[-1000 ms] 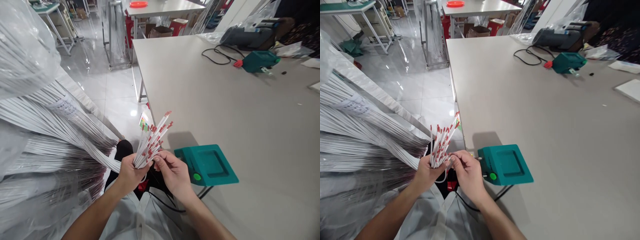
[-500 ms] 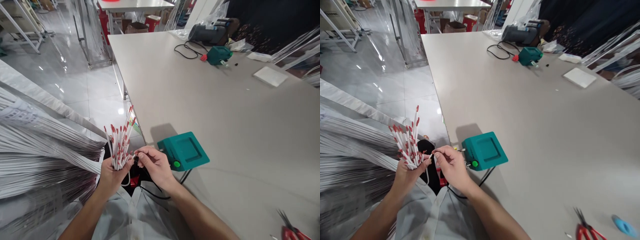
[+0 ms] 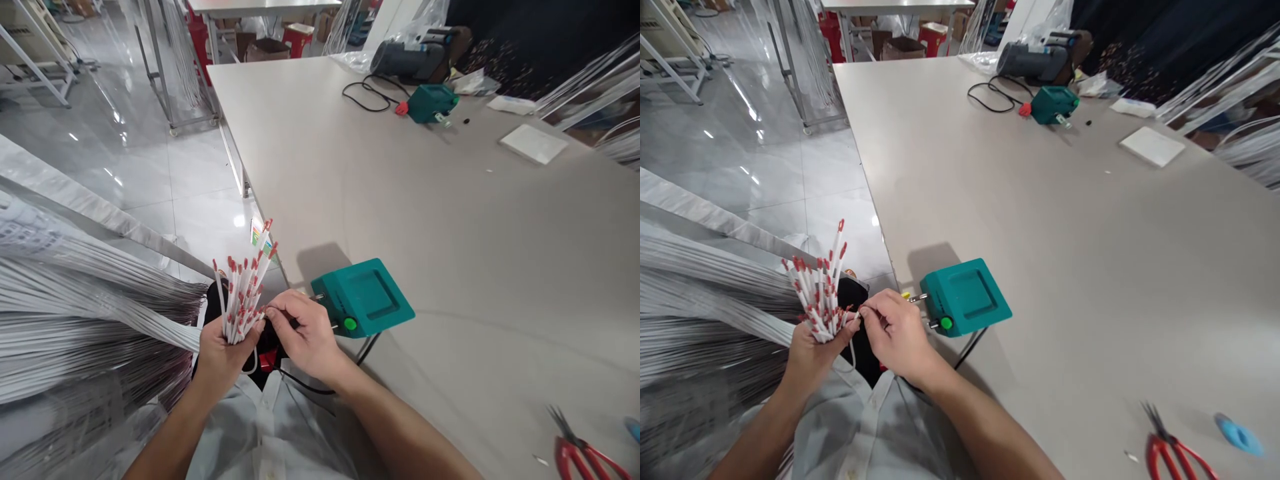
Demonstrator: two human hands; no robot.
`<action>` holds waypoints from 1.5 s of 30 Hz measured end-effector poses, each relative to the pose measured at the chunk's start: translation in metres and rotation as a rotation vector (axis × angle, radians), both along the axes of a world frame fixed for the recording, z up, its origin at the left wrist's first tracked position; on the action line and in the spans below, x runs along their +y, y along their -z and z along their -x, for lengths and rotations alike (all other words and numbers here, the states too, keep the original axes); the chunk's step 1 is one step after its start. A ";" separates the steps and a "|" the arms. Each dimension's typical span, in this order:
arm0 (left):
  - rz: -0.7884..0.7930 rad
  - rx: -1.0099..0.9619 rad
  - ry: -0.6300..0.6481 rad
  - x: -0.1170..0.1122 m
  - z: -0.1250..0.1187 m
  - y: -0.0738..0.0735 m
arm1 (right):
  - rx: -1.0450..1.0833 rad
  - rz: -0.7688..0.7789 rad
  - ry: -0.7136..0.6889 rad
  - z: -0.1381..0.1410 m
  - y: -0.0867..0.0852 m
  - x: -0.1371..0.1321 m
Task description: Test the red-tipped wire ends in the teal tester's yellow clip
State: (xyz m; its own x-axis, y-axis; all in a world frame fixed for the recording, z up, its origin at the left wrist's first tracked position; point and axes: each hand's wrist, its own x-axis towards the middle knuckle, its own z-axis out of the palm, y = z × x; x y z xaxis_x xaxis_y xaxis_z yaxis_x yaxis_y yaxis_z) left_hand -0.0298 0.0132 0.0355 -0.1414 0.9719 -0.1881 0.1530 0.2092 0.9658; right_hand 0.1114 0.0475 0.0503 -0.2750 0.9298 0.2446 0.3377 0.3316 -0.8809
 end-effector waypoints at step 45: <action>0.021 -0.429 -0.028 0.004 0.015 0.003 | 0.718 0.497 -0.017 0.025 0.003 0.000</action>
